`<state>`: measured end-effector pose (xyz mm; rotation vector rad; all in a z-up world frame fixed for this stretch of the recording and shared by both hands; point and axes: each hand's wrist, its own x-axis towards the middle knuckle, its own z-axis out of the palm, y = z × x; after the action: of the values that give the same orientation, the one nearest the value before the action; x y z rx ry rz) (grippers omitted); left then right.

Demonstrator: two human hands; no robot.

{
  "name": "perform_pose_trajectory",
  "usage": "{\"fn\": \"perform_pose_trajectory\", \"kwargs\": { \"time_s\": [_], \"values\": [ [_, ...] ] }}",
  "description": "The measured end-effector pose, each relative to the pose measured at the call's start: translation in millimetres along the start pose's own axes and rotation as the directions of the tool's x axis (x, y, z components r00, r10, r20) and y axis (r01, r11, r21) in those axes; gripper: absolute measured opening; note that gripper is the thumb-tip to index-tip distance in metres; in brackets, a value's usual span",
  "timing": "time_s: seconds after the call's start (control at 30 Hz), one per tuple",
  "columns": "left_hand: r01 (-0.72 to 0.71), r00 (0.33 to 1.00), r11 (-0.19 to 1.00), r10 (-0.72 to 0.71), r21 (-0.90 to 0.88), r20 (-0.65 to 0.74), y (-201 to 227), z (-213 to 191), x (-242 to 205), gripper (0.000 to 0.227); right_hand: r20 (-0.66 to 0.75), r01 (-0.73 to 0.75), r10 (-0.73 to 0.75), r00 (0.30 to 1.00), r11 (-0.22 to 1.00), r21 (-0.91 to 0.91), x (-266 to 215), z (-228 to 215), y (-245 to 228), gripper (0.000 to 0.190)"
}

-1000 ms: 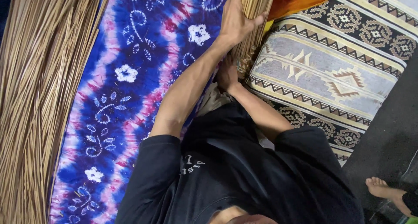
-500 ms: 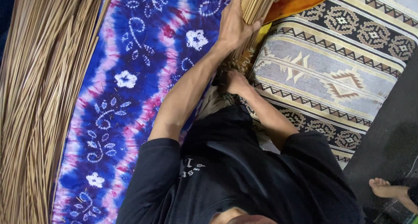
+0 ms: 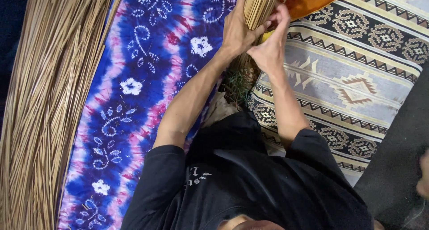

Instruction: Gathering wooden sticks into bundles, tying them with string, and sorting individual sticks on a mat.

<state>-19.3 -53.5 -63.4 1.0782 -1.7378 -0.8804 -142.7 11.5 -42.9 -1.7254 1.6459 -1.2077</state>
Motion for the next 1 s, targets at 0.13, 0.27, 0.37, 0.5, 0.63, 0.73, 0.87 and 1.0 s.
{"fn": "perform_pose_trajectory", "kwargs": {
  "time_s": [0.13, 0.27, 0.37, 0.5, 0.63, 0.73, 0.87, 1.0],
  "values": [
    [-0.039, 0.999, 0.996, 0.04, -0.074, 0.017, 13.0, -9.2, 2.9, 0.09, -0.151, 0.146, -0.132, 0.98, 0.986, 0.08, 6.3, 18.9, 9.1, 0.136],
    [-0.066, 0.997, 0.992, 0.068, -0.106, 0.019, 0.0, 1.5, 4.7, 0.087, -0.125, 0.149, -0.136, 0.983, 0.983, 0.103, 6.2, 33.6, 31.6, 0.141],
    [-0.033, 0.999, 0.994, 0.037, -0.104, 0.036, 13.9, -5.6, 6.3, 0.083, -0.137, 0.131, -0.117, 0.984, 0.986, 0.1, 15.0, 44.6, 53.0, 0.13],
    [-0.127, 0.99, 0.992, 0.127, -0.005, 0.067, -0.2, 1.7, 9.6, 0.089, -0.155, 0.104, -0.088, 0.984, 0.989, 0.101, 16.3, 55.1, 73.2, 0.114],
    [-0.079, 0.986, 0.968, 0.041, 0.239, 0.161, -2.9, 6.0, 5.1, 0.113, -0.178, 0.066, -0.046, 0.983, 0.992, 0.106, 12.7, 60.1, 86.8, 0.094],
    [-0.048, 0.979, 0.916, -0.035, 0.398, 0.199, 7.8, 1.6, 5.5, 0.12, -0.19, 0.034, -0.011, 0.982, 0.993, 0.115, 13.6, 70.1, 94.8, 0.084],
    [-0.127, 0.981, 0.812, 0.02, 0.57, 0.192, 6.0, 1.9, 3.8, 0.109, -0.209, -0.045, 0.069, 0.975, 0.992, 0.119, 6.2, 75.9, 105.2, 0.078],
    [-0.132, 0.976, 0.831, 0.013, 0.54, 0.219, 15.4, -3.2, 1.8, 0.114, -0.228, -0.099, 0.128, 0.965, 0.986, 0.136, 16.8, 72.2, 98.7, 0.08]
  ]
}}
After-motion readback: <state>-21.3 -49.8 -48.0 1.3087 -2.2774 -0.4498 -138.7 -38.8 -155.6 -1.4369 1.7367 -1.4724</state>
